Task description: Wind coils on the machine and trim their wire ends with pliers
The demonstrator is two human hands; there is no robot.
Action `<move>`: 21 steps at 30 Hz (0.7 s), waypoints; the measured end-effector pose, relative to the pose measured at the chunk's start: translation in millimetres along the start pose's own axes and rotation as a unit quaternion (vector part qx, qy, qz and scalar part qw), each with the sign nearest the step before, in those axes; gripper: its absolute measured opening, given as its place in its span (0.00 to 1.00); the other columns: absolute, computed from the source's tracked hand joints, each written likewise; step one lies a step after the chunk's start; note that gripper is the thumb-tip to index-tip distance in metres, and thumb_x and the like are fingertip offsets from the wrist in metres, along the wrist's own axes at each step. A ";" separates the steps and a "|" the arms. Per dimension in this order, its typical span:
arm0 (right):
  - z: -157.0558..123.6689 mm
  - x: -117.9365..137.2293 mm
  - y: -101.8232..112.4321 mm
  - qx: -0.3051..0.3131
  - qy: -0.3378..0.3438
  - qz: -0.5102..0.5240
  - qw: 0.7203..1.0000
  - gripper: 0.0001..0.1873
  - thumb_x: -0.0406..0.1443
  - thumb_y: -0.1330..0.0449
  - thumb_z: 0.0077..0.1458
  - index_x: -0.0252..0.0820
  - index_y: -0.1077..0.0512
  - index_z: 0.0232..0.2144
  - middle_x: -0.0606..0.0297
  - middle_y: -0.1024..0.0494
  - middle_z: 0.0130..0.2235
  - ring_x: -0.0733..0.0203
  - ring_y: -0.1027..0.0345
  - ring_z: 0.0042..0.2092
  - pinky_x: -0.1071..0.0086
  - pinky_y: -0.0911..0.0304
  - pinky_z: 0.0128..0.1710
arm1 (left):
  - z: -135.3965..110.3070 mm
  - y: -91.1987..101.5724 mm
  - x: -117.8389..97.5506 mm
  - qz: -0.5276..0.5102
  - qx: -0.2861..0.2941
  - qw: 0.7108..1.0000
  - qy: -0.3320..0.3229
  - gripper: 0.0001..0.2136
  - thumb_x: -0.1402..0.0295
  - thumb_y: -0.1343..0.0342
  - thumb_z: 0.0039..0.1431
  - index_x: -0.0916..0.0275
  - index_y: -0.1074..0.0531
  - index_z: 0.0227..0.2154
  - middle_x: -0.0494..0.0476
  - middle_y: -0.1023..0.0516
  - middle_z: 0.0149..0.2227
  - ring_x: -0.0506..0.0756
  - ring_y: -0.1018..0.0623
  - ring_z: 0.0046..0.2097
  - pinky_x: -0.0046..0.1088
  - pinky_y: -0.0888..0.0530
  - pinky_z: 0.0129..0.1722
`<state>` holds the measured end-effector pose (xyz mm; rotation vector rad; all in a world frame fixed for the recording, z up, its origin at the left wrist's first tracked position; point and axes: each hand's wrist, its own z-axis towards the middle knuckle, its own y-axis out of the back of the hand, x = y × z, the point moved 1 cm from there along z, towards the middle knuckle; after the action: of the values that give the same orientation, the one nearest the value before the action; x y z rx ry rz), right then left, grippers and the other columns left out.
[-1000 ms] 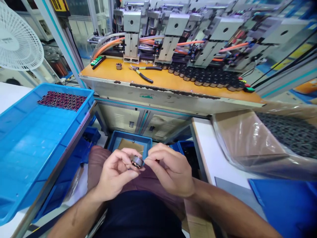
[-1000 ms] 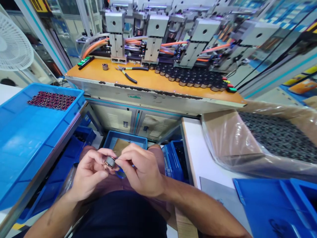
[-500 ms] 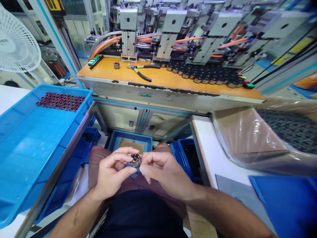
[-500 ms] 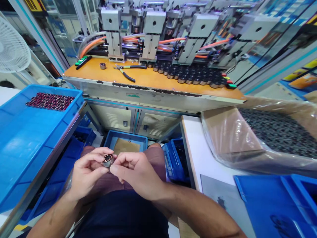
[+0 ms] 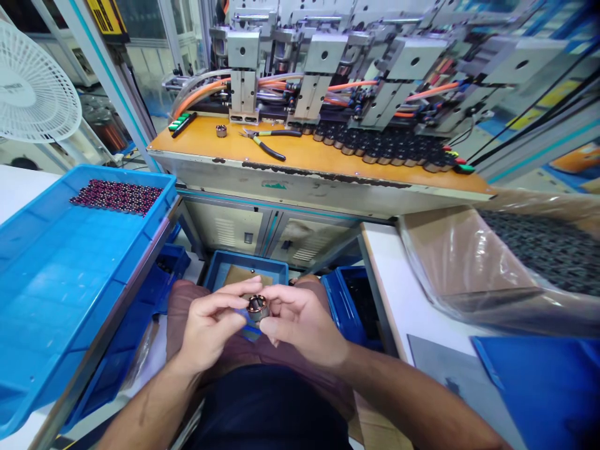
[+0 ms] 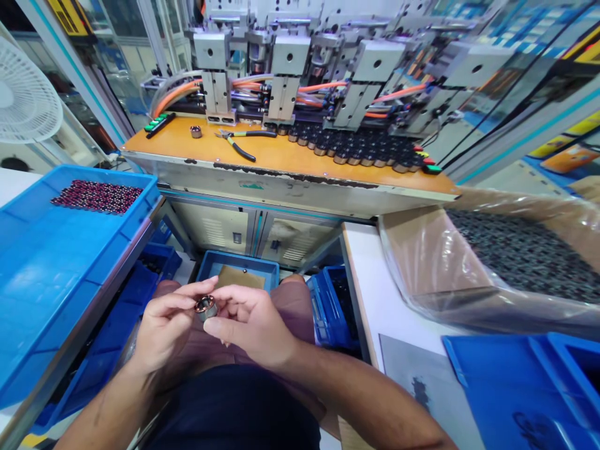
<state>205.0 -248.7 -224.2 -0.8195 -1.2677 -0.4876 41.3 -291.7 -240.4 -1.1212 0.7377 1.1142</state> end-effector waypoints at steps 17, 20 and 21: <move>-5.4 -11.4 31.6 -0.052 0.524 -0.589 0.613 0.14 0.28 0.40 0.57 0.26 0.28 0.46 0.52 0.20 0.35 0.57 0.27 0.34 0.64 0.32 0.30 | -5.2 -27.3 -25.9 0.340 -0.027 0.940 0.002 0.18 0.69 0.33 0.52 0.57 0.24 0.47 0.52 0.17 0.39 0.50 0.20 0.34 0.23 0.22 0.37; -8.6 -7.0 27.3 -0.055 0.510 -0.582 0.631 0.14 0.27 0.40 0.57 0.28 0.29 0.46 0.53 0.20 0.36 0.58 0.27 0.35 0.65 0.31 0.32 | -3.9 -24.3 -22.6 0.311 -0.013 0.950 0.020 0.15 0.70 0.34 0.54 0.55 0.23 0.46 0.53 0.17 0.41 0.51 0.19 0.37 0.25 0.22 0.39; -9.5 -4.9 25.2 -0.057 0.489 -0.572 0.656 0.13 0.27 0.40 0.57 0.29 0.29 0.46 0.54 0.20 0.36 0.59 0.27 0.36 0.66 0.30 0.34 | -3.8 -23.4 -22.7 0.314 -0.007 0.949 0.010 0.15 0.71 0.34 0.54 0.56 0.23 0.46 0.53 0.17 0.42 0.52 0.18 0.40 0.26 0.22 0.42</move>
<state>228.2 -240.6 -236.4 0.3526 -0.5314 -1.7625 56.6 -303.3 -213.7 -0.9283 1.1498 1.6402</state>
